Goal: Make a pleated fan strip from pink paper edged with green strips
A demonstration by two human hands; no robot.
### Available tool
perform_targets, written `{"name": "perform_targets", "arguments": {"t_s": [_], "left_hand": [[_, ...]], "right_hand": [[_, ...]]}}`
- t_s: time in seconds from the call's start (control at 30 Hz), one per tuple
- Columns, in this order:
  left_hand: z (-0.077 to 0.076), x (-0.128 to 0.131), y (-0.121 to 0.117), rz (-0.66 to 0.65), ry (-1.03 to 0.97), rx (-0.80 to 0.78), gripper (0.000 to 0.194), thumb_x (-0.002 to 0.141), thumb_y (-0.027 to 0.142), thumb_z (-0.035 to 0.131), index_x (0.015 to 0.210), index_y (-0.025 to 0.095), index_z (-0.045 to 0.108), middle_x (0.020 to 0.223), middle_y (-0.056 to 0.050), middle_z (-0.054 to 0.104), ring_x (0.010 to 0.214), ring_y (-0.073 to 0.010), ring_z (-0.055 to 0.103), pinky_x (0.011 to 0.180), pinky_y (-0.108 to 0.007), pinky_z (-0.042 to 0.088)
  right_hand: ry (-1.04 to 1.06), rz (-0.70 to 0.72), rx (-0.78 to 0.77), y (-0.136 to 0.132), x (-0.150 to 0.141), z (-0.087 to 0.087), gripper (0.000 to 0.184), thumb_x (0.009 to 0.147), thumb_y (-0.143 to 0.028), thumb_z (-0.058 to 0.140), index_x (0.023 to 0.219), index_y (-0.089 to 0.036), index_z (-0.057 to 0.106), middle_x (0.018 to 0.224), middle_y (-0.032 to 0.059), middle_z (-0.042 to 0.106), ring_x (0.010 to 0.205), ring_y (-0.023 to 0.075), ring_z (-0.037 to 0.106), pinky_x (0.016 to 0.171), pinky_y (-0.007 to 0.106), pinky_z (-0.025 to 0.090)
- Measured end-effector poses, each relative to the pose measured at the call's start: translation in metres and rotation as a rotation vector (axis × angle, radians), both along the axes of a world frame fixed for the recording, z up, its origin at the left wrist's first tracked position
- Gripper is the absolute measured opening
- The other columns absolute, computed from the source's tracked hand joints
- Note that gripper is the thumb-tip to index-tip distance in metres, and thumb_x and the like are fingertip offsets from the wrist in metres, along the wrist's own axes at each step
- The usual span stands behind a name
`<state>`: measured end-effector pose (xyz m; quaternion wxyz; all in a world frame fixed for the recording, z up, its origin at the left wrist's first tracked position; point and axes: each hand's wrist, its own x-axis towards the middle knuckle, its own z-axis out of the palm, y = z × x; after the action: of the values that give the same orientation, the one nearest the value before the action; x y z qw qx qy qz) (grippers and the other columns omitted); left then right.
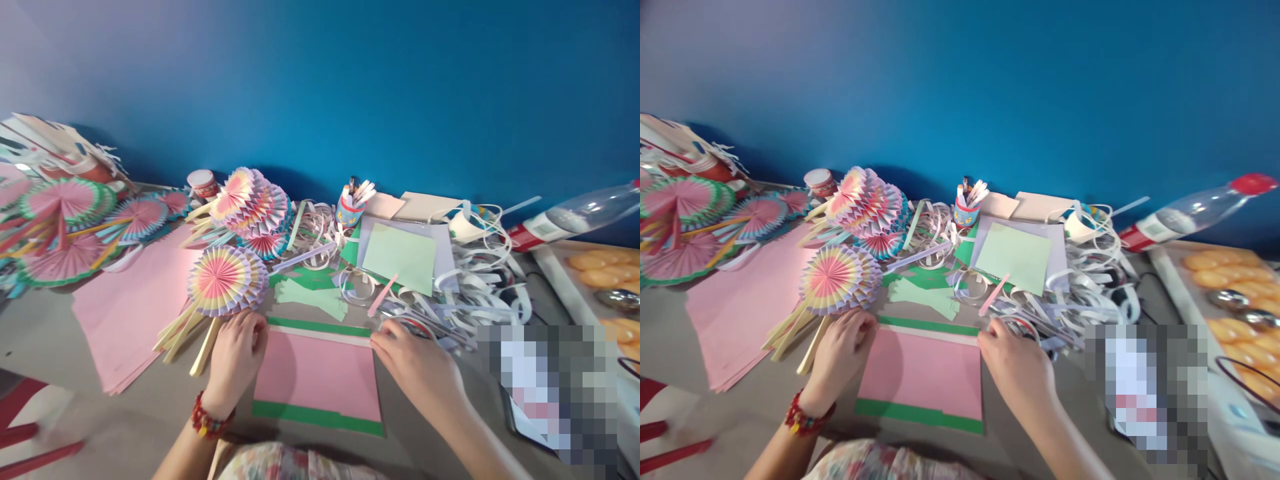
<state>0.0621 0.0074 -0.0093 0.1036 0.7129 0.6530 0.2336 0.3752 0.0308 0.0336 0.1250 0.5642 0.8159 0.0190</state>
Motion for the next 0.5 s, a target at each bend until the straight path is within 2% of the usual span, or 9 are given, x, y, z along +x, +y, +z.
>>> {"name": "perform_targets", "arguments": {"t_s": [0.17,0.5], "left_hand": [[0.0024,0.0019,0.0009,0.001,0.024,0.000,0.011,0.088,0.014,0.049,0.080,0.020,0.054,0.080,-0.003,0.061,0.076,-0.0204,0.058,0.071,-0.031,0.041],[0.0022,0.0034,0.0009,0.019,0.050,-0.007,0.011,0.086,0.014,0.049,0.079,0.021,0.055,0.080,-0.004,0.062,0.076,-0.0211,0.059,0.070,-0.031,0.042]], "right_hand": [[-0.007,-0.033,-0.070,0.0039,-0.0045,0.0037,0.024,0.095,-0.024,0.047,0.082,-0.027,0.066,0.086,-0.0023,0.065,0.054,0.0102,0.057,0.048,0.027,0.014],[0.012,-0.061,-0.112,0.0076,-0.0080,0.0055,0.022,0.097,-0.027,0.047,0.085,-0.027,0.066,0.086,-0.0024,0.068,0.059,0.0124,0.061,0.050,0.027,0.017]]}}
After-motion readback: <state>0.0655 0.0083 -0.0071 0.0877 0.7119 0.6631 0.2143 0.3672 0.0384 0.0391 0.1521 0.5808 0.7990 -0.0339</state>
